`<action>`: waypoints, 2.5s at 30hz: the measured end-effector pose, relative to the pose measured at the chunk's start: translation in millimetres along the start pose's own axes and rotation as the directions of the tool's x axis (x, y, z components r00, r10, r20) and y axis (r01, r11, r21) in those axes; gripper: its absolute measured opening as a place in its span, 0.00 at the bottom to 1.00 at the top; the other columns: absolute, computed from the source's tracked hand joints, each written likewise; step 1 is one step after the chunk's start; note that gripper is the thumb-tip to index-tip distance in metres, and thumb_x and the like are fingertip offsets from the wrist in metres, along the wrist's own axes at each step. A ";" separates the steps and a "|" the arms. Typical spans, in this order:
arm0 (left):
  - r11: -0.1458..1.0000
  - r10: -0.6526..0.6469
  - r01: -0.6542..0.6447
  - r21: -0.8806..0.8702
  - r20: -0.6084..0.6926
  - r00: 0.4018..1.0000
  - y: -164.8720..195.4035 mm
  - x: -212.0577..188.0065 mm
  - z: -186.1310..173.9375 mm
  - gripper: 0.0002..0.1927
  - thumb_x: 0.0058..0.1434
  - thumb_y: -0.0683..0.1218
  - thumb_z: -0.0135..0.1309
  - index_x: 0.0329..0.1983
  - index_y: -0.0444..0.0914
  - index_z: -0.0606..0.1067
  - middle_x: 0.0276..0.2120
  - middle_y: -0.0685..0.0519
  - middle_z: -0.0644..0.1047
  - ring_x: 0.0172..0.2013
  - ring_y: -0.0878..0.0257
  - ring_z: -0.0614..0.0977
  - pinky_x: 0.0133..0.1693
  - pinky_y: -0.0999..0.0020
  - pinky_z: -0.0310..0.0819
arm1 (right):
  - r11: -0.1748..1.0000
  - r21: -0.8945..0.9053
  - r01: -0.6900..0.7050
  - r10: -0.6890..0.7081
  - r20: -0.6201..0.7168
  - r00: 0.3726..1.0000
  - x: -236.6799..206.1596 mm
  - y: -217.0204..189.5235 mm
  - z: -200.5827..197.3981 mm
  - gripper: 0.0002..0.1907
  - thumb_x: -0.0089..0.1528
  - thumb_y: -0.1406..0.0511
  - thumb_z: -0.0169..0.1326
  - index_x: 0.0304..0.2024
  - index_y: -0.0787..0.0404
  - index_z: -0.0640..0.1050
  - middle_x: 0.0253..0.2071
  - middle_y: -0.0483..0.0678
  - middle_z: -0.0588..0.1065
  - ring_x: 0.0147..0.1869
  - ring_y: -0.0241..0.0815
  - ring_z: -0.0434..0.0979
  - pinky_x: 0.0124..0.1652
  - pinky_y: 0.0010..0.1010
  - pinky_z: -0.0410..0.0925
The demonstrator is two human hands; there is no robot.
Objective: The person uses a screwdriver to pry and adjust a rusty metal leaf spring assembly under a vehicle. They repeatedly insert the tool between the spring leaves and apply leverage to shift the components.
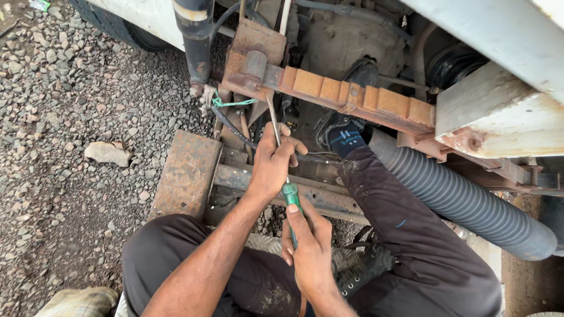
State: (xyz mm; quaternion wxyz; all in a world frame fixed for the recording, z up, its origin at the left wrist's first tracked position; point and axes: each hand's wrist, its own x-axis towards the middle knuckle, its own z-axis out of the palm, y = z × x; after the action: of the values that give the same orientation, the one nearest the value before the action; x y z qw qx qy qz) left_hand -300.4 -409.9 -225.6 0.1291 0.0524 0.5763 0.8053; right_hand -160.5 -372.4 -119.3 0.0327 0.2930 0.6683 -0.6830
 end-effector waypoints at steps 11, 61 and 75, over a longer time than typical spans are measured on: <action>0.996 0.014 -0.015 -0.083 -0.004 1.000 0.3 3.9 0.8 0.06 0.65 0.40 0.42 0.44 0.36 0.64 0.30 0.48 0.81 0.24 0.68 0.74 0.27 0.72 0.71 | 0.998 -0.030 -0.047 0.045 -0.042 0.998 1.0 -4.1 3.9 0.29 0.67 0.63 0.44 0.72 0.57 0.65 0.16 0.40 0.61 0.15 0.28 0.57 0.14 0.24 0.55; 1.000 -0.007 0.006 -0.006 -0.160 0.987 20.1 -6.6 2.8 0.10 0.66 0.44 0.44 0.47 0.35 0.68 0.26 0.50 0.80 0.21 0.68 0.74 0.24 0.70 0.69 | 0.997 -0.044 0.063 -0.065 -0.049 0.997 7.0 0.1 2.9 0.28 0.66 0.68 0.48 0.70 0.58 0.70 0.17 0.38 0.60 0.17 0.26 0.56 0.16 0.23 0.53; 0.957 0.247 -0.204 0.205 -0.212 0.946 30.1 -18.8 2.6 0.15 0.67 0.42 0.40 0.55 0.34 0.71 0.30 0.52 0.80 0.27 0.65 0.77 0.30 0.68 0.73 | 0.623 -0.573 0.532 -0.658 -0.017 0.753 2.2 -18.3 -11.5 0.21 0.60 0.70 0.62 0.56 0.66 0.79 0.45 0.50 0.83 0.43 0.32 0.81 0.44 0.24 0.73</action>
State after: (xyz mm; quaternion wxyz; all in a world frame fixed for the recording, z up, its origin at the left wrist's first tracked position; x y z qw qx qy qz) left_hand -286.1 -421.6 -195.2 -0.0385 0.0338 0.6480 0.7599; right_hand -166.2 -359.0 -103.2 -0.1923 0.1078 0.8887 -0.4020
